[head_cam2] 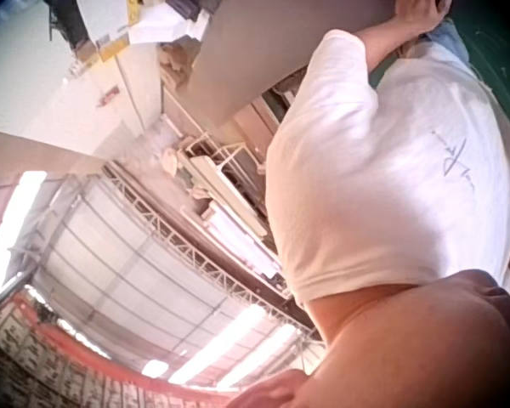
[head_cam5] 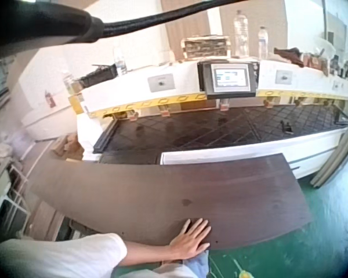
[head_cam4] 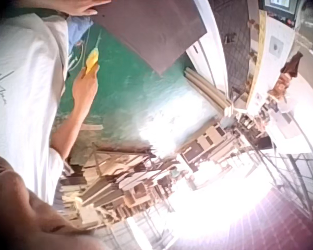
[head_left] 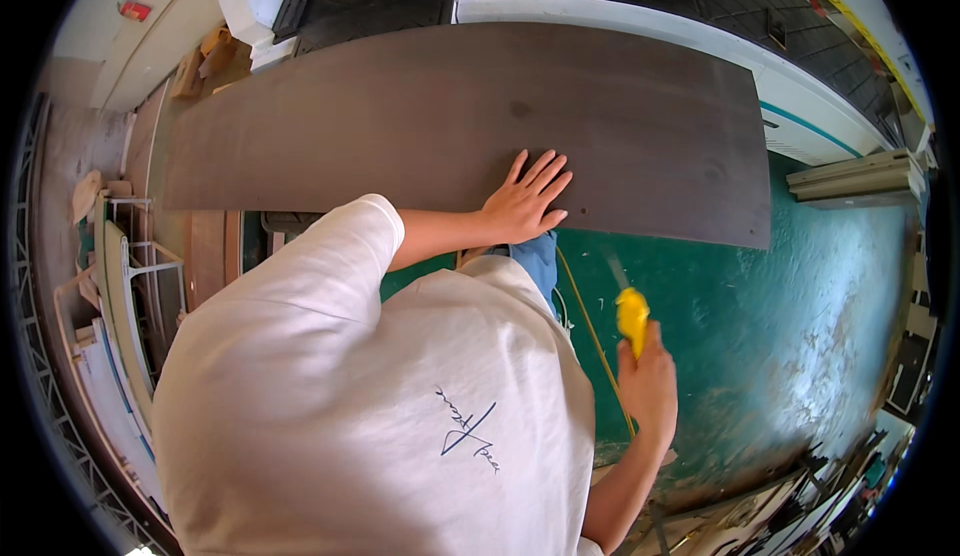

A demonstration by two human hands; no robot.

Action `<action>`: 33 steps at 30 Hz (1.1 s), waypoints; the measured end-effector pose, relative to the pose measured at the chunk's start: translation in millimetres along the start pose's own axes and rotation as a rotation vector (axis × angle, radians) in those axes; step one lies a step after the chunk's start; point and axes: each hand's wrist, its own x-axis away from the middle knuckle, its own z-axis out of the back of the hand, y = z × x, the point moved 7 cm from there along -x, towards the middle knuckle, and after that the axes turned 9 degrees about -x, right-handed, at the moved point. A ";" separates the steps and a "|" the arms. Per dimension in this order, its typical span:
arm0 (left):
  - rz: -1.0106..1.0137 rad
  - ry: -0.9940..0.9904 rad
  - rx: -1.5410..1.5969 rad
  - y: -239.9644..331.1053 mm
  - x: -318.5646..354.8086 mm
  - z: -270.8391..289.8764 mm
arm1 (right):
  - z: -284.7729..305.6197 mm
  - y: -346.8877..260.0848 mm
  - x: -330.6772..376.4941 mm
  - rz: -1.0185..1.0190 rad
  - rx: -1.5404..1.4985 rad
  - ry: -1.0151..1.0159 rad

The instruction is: The person cleans a large flat wood panel using a yellow air blow gun and a small scraper. They repeatedly wipe the surface, flip the panel, and scrape off residue while moving around a workshop floor.

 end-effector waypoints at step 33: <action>0.284 0.077 -0.022 -60.4 -429.3 -99.1 | 286.4 161.2 -162.8 -0.460 0.073 0.266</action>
